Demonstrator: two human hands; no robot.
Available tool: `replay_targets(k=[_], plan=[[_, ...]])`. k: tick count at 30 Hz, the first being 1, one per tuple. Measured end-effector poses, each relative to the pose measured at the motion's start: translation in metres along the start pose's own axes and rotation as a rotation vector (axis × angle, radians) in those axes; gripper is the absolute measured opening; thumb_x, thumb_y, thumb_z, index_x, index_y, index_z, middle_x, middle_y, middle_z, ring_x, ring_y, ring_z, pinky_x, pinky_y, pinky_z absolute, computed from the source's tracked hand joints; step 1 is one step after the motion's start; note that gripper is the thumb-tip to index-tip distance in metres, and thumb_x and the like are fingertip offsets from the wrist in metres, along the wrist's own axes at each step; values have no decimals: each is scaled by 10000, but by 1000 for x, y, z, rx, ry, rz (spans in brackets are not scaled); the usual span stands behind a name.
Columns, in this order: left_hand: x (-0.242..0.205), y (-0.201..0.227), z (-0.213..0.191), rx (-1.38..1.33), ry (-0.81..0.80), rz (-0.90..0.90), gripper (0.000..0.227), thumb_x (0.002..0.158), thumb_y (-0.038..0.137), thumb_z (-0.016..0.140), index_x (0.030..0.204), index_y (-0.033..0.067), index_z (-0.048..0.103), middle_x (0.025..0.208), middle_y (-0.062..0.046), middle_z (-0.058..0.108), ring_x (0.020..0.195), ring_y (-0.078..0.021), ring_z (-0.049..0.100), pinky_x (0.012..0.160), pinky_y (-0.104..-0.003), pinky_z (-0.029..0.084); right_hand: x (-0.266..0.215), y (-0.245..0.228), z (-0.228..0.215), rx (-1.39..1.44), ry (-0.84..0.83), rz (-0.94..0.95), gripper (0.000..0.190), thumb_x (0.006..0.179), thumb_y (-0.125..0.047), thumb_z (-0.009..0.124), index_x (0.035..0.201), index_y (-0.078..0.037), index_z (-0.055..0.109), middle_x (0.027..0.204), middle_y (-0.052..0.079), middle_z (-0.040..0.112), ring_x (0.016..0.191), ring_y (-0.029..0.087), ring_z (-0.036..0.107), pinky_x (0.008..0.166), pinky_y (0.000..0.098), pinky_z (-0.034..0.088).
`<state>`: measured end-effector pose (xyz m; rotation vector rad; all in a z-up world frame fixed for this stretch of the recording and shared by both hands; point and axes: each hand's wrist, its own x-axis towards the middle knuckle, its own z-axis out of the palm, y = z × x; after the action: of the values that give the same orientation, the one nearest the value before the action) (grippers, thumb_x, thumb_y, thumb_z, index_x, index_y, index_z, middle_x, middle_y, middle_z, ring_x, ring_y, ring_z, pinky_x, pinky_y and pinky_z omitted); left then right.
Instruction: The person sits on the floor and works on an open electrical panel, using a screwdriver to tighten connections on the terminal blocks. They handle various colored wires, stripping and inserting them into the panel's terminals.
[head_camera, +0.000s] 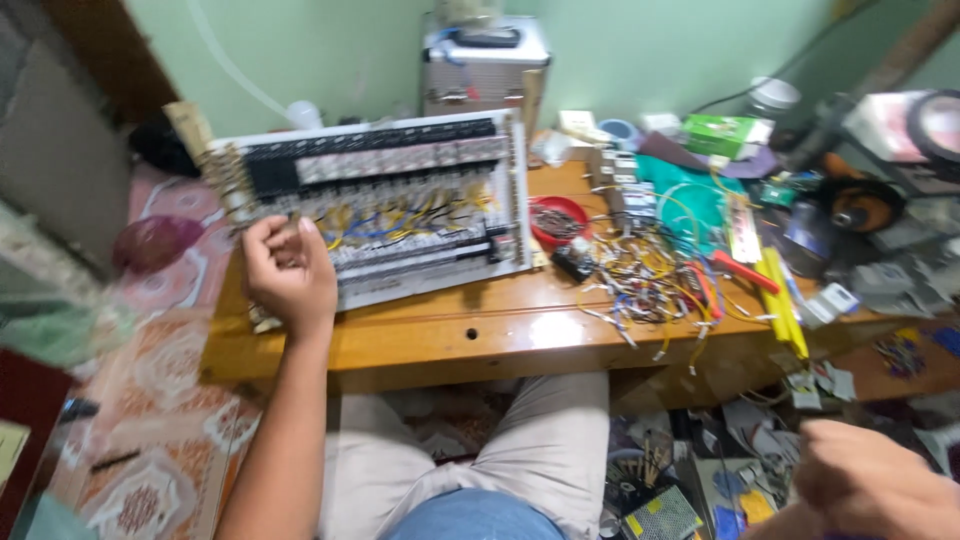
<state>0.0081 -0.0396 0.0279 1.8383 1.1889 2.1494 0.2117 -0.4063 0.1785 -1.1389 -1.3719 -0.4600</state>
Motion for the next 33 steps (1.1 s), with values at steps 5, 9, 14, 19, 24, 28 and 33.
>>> replay_targets(k=[5, 9, 14, 19, 24, 28, 33], plan=[[-22, 76, 44, -231, -360, 73, 87, 992, 145, 682, 1008, 60, 684, 811, -68, 699, 625, -154, 638, 549, -292, 514, -55, 51, -85, 121, -240, 266, 496, 879, -413, 513, 516, -81, 443, 438, 51, 375, 345, 163, 357, 410, 323, 296], [-49, 125, 111, -272, -905, 120, 105, 897, 259, 717, 950, 170, 732, 770, 21, 719, 644, -149, 667, 580, -336, 536, -87, 77, -115, 173, -235, 326, 492, 922, -408, 542, 572, -66, 499, 508, 61, 387, 400, 177, 393, 445, 330, 284], [-90, 166, 190, -77, -1399, 229, 172, 928, 359, 696, 1025, 218, 716, 964, 5, 731, 903, -227, 666, 657, -424, 515, -117, 89, -107, 93, 1, 462, 461, 853, -366, 526, 522, -67, 410, 485, 61, 308, 405, 171, 302, 439, 325, 244], [-124, 183, 246, 71, -1485, 468, 152, 915, 236, 733, 1066, 242, 757, 1077, 24, 770, 1036, -277, 629, 760, -484, 542, -143, 107, -101, 69, 123, 587, 403, 799, -296, 528, 524, -56, 356, 498, 77, 263, 429, 181, 258, 456, 325, 236], [-154, 196, 280, 431, -1648, 739, 201, 997, 106, 558, 1045, 184, 738, 1099, -55, 762, 1107, -312, 618, 924, -526, 404, -181, 134, -108, -23, 80, 652, 358, 796, -287, 541, 536, -61, 441, 481, 50, 353, 437, 159, 349, 462, 288, 297], [-156, 200, 280, 456, -1713, 741, 155, 993, 101, 600, 1079, 144, 722, 1153, -98, 737, 1093, -325, 640, 959, -548, 431, -195, 146, -109, -51, 63, 643, 407, 831, -327, 565, 524, -85, 449, 467, 33, 369, 446, 141, 348, 466, 279, 332], [-153, 199, 264, 469, -1652, 871, 212, 1029, 161, 544, 1130, 153, 730, 1169, -18, 720, 1247, -350, 533, 910, -496, 421, -196, 148, -106, -23, 63, 648, 394, 837, -249, 574, 528, -57, 425, 490, 52, 356, 452, 159, 325, 477, 292, 309]])
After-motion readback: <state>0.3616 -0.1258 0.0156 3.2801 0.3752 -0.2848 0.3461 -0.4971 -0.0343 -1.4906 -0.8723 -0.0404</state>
